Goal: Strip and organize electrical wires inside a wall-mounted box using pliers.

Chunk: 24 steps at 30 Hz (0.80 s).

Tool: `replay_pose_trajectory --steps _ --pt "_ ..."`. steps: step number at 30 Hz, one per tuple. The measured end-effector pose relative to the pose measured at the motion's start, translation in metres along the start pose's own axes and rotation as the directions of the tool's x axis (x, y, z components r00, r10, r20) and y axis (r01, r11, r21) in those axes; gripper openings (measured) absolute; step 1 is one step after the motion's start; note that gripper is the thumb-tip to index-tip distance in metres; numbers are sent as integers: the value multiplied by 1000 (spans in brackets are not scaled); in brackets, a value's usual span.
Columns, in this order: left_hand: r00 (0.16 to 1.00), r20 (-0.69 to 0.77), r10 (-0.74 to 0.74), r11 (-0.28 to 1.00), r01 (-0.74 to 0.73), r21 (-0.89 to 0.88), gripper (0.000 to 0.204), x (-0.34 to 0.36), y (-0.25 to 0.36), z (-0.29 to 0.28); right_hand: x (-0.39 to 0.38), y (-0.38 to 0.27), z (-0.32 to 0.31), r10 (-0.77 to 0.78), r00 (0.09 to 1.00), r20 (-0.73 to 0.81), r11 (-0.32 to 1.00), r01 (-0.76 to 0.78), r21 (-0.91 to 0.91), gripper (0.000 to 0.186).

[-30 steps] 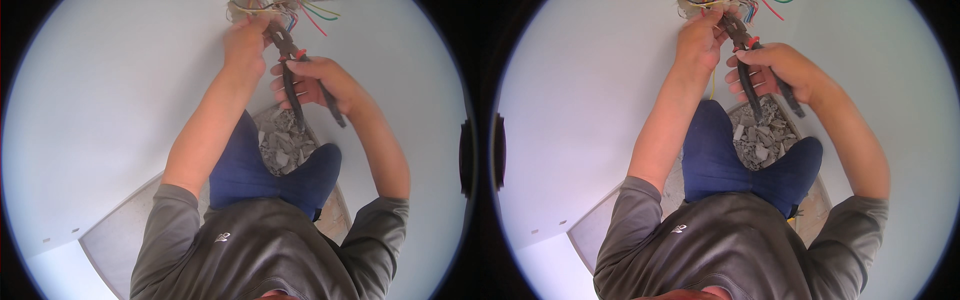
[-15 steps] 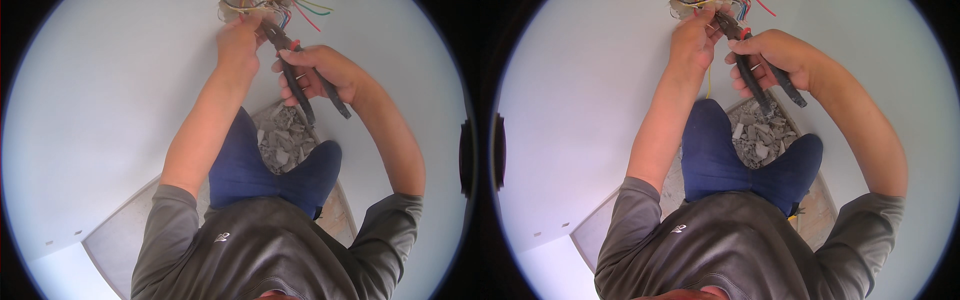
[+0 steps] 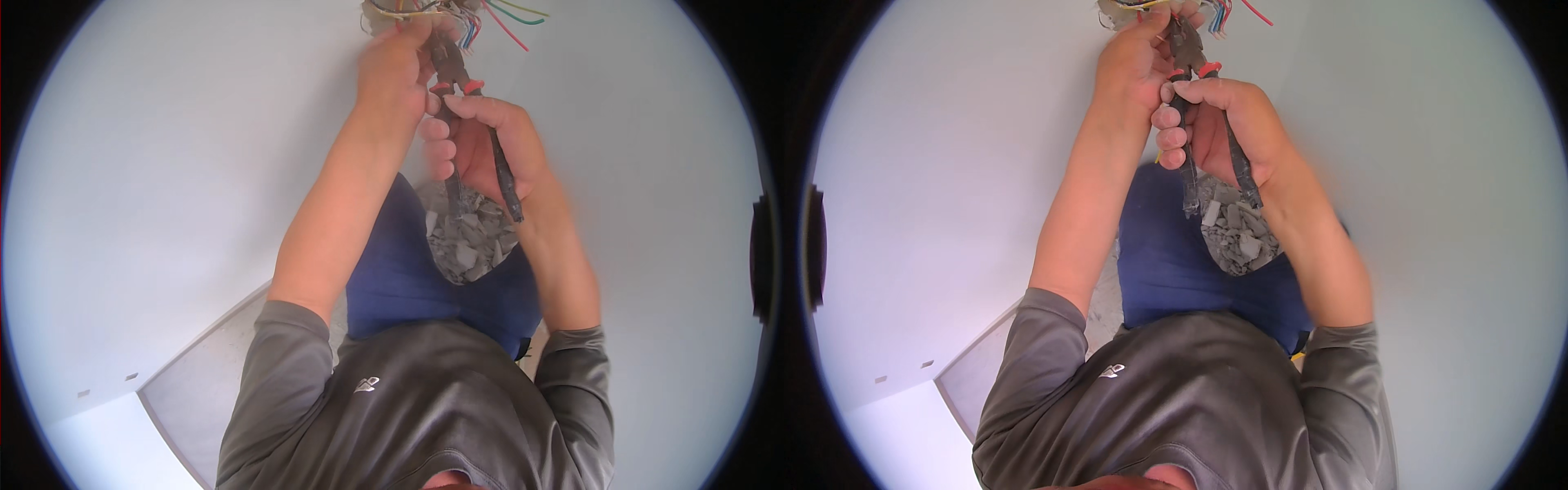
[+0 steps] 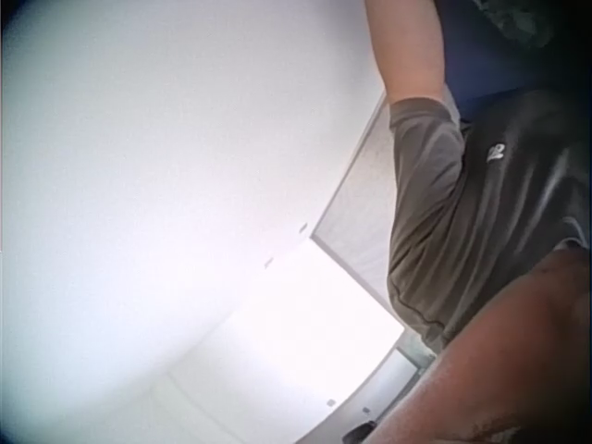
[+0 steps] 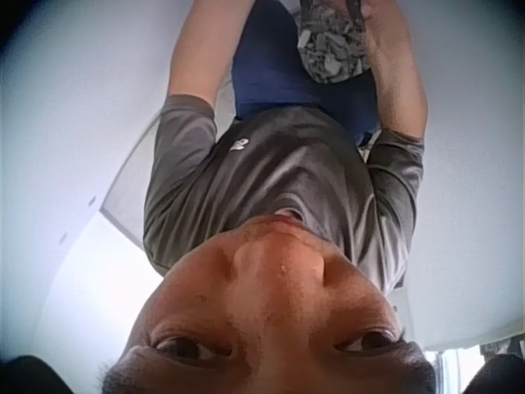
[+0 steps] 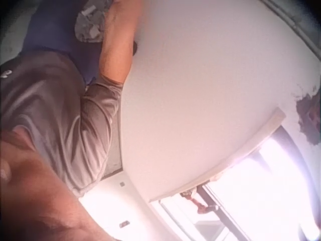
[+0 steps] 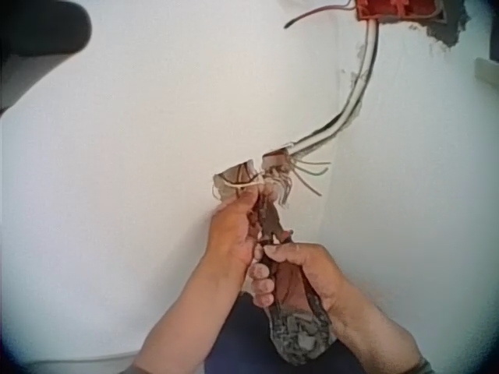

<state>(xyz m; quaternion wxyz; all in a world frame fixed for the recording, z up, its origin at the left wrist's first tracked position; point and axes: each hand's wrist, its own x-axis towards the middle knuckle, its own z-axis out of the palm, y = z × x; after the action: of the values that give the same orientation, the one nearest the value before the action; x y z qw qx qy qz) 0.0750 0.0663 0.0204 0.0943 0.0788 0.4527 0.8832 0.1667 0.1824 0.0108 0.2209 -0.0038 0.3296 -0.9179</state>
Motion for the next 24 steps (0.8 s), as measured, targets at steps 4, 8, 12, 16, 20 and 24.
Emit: replay_pose_trajectory --steps 4,8,12,16,20,24 --pt "988 -17 -155 983 156 98 16 -3 18 -24 18 9 3 28 989 148 997 -40 72 16" --pt "1000 -1 -22 999 22 42 15 5 11 -19 14 -2 -6 -54 995 -84 889 10 -458 27" --pt "1000 -26 9 996 -11 -88 15 12 6 -12 19 -10 -22 -315 942 -114 465 49 -884 37" --pt "999 -32 -9 999 7 -48 17 14 7 -9 23 -15 -28 -429 902 -38 104 7 -995 39" --pt "999 -14 -32 999 31 -26 16 15 7 -11 23 -14 -23 -453 890 -55 81 -20 -997 38" --pt "998 -21 -52 997 51 -50 15 18 12 -10 27 -12 -13 -496 867 -44 49 -22 -999 36"
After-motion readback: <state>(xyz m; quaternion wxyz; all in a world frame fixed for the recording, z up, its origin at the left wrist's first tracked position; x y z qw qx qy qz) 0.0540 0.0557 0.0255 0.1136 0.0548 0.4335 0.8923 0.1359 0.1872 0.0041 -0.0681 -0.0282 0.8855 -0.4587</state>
